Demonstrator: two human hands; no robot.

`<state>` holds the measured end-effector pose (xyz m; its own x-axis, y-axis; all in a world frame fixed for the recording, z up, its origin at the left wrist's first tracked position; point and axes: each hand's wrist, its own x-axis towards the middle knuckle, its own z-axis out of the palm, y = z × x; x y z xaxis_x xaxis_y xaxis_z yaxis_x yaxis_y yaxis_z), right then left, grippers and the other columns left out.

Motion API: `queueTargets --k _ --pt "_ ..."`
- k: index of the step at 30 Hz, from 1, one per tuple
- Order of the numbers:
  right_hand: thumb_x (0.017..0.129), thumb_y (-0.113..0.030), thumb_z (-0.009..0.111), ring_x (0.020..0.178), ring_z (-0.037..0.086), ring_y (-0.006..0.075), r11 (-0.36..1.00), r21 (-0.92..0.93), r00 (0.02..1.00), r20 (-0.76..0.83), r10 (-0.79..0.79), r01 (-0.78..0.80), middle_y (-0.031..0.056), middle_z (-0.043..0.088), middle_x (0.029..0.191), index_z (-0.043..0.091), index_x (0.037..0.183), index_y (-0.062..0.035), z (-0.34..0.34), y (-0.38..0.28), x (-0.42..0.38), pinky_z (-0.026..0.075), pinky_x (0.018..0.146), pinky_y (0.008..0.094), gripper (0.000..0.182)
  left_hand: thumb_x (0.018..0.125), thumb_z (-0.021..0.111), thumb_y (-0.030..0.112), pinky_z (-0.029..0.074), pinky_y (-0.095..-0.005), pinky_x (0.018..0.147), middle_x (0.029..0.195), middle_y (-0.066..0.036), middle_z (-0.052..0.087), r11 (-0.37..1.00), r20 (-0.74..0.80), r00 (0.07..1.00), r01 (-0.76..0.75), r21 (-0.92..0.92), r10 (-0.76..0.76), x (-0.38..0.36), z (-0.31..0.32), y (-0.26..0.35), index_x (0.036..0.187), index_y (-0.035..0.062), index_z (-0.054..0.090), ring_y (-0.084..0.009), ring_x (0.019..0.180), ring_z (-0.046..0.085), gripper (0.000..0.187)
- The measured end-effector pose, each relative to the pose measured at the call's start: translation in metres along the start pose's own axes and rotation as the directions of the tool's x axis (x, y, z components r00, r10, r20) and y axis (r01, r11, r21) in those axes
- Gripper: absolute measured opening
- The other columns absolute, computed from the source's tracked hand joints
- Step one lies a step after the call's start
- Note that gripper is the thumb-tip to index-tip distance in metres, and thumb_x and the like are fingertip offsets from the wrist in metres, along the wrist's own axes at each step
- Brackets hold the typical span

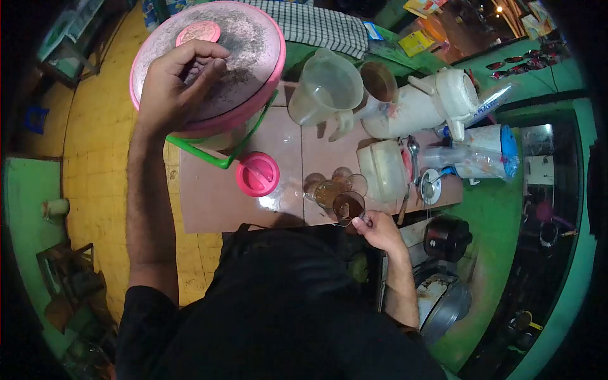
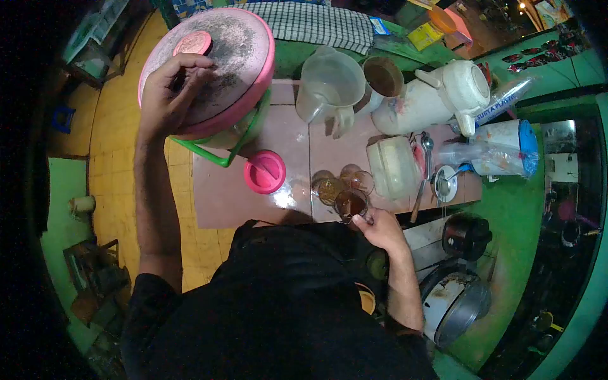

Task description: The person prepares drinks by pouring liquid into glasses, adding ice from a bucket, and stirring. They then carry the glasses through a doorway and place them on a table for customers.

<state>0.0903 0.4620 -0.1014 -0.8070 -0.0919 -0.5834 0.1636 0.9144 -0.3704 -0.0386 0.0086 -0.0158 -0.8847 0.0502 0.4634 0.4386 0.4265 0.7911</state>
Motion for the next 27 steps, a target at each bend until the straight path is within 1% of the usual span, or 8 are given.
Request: queueTargets --k 6,9,13,15,17,20,23,27 --pt "0.095 -0.037 0.068 0.065 0.060 0.0123 0.879 0.476 0.999 -0.049 0.006 0.018 0.0049 0.069 0.073 0.067 0.081 -0.0015 0.016 0.050 -0.011 0.049 0.063 0.0326 0.038 0.096 0.068 0.016 0.053 -0.0255 0.079 0.088 -0.002 0.070 1.000 0.002 1.000 0.024 0.000 -0.024 0.000 -0.001 0.000 0.106 0.0031 0.070 -0.0086 0.083 0.065 0.017" --pt "0.096 -0.037 0.066 0.065 0.060 0.0111 0.869 0.494 0.995 -0.065 0.072 -0.031 0.0035 0.070 0.073 0.067 0.081 -0.0018 0.001 0.051 -0.017 0.049 0.062 0.0306 0.038 0.095 0.068 0.019 0.052 -0.0262 0.079 0.088 -0.002 0.070 0.999 0.007 1.000 0.022 0.031 -0.022 0.000 -0.001 0.000 0.106 0.0032 0.070 -0.0089 0.084 0.065 0.019" --pt "0.096 -0.041 0.067 0.065 0.066 0.0134 0.987 0.099 0.987 -0.085 0.135 -0.127 0.0084 0.070 0.070 0.066 0.087 0.0015 -0.023 0.049 -0.008 0.052 0.062 0.0301 0.043 0.098 0.065 0.016 0.051 -0.0269 0.088 0.102 -0.006 0.069 0.996 0.074 0.993 0.087 0.015 -0.088 -0.002 -0.005 -0.006 0.113 0.0004 0.066 -0.0124 0.096 0.065 0.022" --pt "0.094 -0.046 0.067 0.063 0.067 0.0151 0.995 0.097 0.987 -0.155 0.046 -0.031 0.0097 0.069 0.065 0.066 0.083 0.0015 -0.021 0.062 0.000 0.051 0.059 0.0328 0.049 0.096 0.067 0.019 0.051 -0.0262 0.083 0.096 -0.004 0.069 0.998 0.041 0.997 0.061 0.003 -0.061 -0.001 -0.002 -0.006 0.110 0.0016 0.068 -0.0104 0.089 0.063 0.022" --pt "0.091 -0.053 0.063 0.075 0.068 0.0389 0.992 -0.028 0.977 -0.179 0.118 -0.125 0.0207 0.067 0.074 0.068 0.080 0.0017 -0.023 0.064 0.009 0.051 0.070 0.0469 0.056 0.095 0.069 0.022 0.051 -0.0255 0.078 0.089 -0.001 0.069 0.999 0.007 0.999 0.038 -0.005 -0.038 -0.001 0.000 -0.006 0.106 0.0027 0.070 -0.0085 0.083 0.062 0.023" --pt "0.090 -0.056 0.063 0.084 0.067 0.0456 0.990 -0.077 0.980 -0.170 0.101 -0.115 0.0261 0.067 0.079 0.067 0.081 0.0028 -0.025 0.065 0.018 0.051 0.074 0.0510 0.059 0.095 0.069 0.022 0.051 -0.0254 0.078 0.089 -0.001 0.069 0.998 -0.010 0.998 0.054 -0.036 -0.054 -0.001 0.000 -0.005 0.106 0.0025 0.070 -0.0084 0.083 0.062 0.022" --pt "0.093 -0.047 0.065 0.069 0.070 0.0320 0.983 -0.164 0.990 -0.124 0.063 -0.083 0.0175 0.069 0.071 0.065 0.080 0.0039 -0.032 0.050 0.019 0.052 0.066 0.0437 0.053 0.095 0.069 0.021 0.051 -0.0251 0.078 0.088 0.000 0.069 0.999 0.001 0.999 0.042 -0.007 -0.042 0.000 -0.001 -0.002 0.106 0.0028 0.070 -0.0081 0.082 0.061 0.021" --pt "0.091 -0.050 0.064 0.076 0.068 0.0414 0.954 -0.291 0.986 -0.167 0.018 -0.066 0.0243 0.066 0.075 0.065 0.082 0.0039 -0.034 0.034 0.016 0.051 0.069 0.0480 0.055 0.095 0.069 0.021 0.050 -0.0247 0.078 0.088 0.001 0.068 0.999 0.001 0.999 0.040 0.020 -0.040 0.000 -0.002 -0.001 0.106 0.0031 0.070 -0.0071 0.082 0.060 0.021"
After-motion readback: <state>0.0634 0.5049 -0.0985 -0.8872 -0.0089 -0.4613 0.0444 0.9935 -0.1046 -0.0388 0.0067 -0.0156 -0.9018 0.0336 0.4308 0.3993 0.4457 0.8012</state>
